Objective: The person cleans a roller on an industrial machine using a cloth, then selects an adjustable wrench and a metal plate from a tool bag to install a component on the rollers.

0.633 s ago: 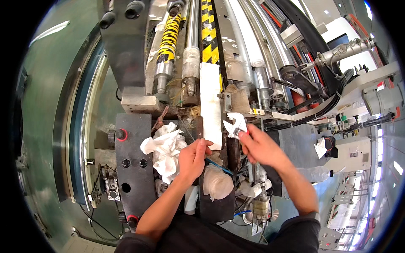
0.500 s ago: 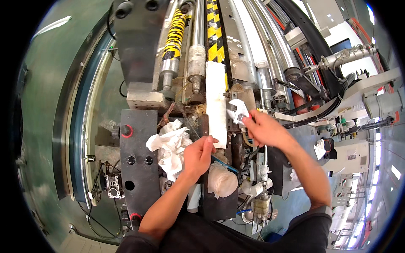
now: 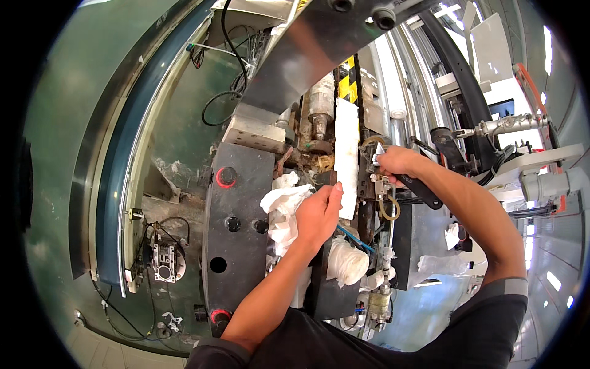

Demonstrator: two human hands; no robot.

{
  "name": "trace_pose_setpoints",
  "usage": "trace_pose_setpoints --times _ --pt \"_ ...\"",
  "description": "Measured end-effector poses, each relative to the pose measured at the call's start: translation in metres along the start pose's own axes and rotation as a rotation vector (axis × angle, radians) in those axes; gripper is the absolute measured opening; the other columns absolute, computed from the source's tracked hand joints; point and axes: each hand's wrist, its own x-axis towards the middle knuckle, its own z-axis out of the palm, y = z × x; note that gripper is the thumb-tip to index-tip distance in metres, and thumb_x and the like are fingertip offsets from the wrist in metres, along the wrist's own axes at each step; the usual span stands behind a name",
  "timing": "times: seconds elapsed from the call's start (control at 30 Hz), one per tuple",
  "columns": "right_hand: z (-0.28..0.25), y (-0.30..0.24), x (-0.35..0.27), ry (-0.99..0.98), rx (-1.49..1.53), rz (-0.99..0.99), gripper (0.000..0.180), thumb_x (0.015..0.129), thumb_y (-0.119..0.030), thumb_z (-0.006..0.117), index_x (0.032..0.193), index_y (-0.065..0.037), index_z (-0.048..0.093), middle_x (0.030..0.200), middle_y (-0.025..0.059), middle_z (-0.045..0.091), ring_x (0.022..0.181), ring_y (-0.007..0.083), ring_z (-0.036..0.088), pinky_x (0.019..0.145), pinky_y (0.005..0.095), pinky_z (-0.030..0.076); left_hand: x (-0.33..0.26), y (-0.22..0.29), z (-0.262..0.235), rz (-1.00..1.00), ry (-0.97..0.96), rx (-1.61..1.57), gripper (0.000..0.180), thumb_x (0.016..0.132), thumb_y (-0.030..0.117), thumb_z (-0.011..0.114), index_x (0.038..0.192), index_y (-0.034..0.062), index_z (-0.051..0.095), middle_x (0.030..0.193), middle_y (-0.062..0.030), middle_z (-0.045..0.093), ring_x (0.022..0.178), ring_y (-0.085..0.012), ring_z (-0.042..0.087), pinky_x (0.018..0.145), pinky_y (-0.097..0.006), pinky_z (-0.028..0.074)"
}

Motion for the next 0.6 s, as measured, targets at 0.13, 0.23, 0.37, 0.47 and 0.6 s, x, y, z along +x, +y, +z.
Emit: trace_pose_setpoints --times 0.13,0.23,0.37,0.47,0.6 --pt "0.002 -0.012 0.008 -0.028 -0.041 0.047 0.024 0.085 -0.012 0.040 0.070 0.003 0.050 0.056 0.0134 0.051 0.043 0.0234 0.051 0.040 0.0387 0.042 0.002 0.000 -0.003 -0.048 -0.026 -0.005 0.046 0.095 0.046 0.044 0.084 0.0056 0.063 0.068 -0.0070 0.065 0.065 -0.0265 0.062 0.063 -0.036 0.046" --pt "-0.002 -0.020 0.010 -0.079 -0.191 0.080 0.031 0.086 -0.016 0.038 0.062 0.001 0.050 0.054 0.0142 0.051 0.042 0.0243 0.050 0.041 0.0390 0.042 0.002 -0.001 -0.005 -0.059 -0.023 -0.011 0.044 0.095 0.046 0.045 0.087 0.0065 0.064 0.069 -0.0065 0.065 0.066 -0.0259 0.063 0.063 -0.036 0.046" --pt "0.006 -0.028 0.005 -0.020 -0.260 0.128 0.053 0.094 -0.031 0.034 0.055 0.000 0.052 0.051 0.0134 0.052 0.042 0.0246 0.053 0.042 0.0390 0.043 0.004 -0.001 -0.004 -0.057 0.018 -0.033 0.042 0.094 0.044 0.046 0.086 0.0067 0.064 0.069 -0.0085 0.065 0.066 -0.0295 0.063 0.062 -0.040 0.046" --pt "0.008 -0.030 0.001 0.013 -0.395 0.043 0.054 0.093 -0.029 0.033 0.051 0.000 0.049 0.050 0.0148 0.051 0.040 0.0265 0.052 0.041 0.0413 0.042 0.005 -0.001 -0.004 -0.055 0.031 -0.049 0.040 0.094 0.042 0.047 0.085 0.0066 0.064 0.069 -0.0101 0.065 0.066 -0.0319 0.062 0.062 -0.042 0.046" --pt "0.011 -0.023 0.013 -0.014 -0.195 0.021 0.038 0.084 -0.014 0.038 0.050 0.001 0.047 0.048 0.0160 0.048 0.038 0.0294 0.049 0.039 0.0453 0.039 0.008 -0.003 -0.003 -0.073 0.023 -0.043 0.040 0.093 0.044 0.049 0.088 0.0075 0.065 0.069 -0.0036 0.066 0.064 -0.0218 0.062 0.062 -0.035 0.046"
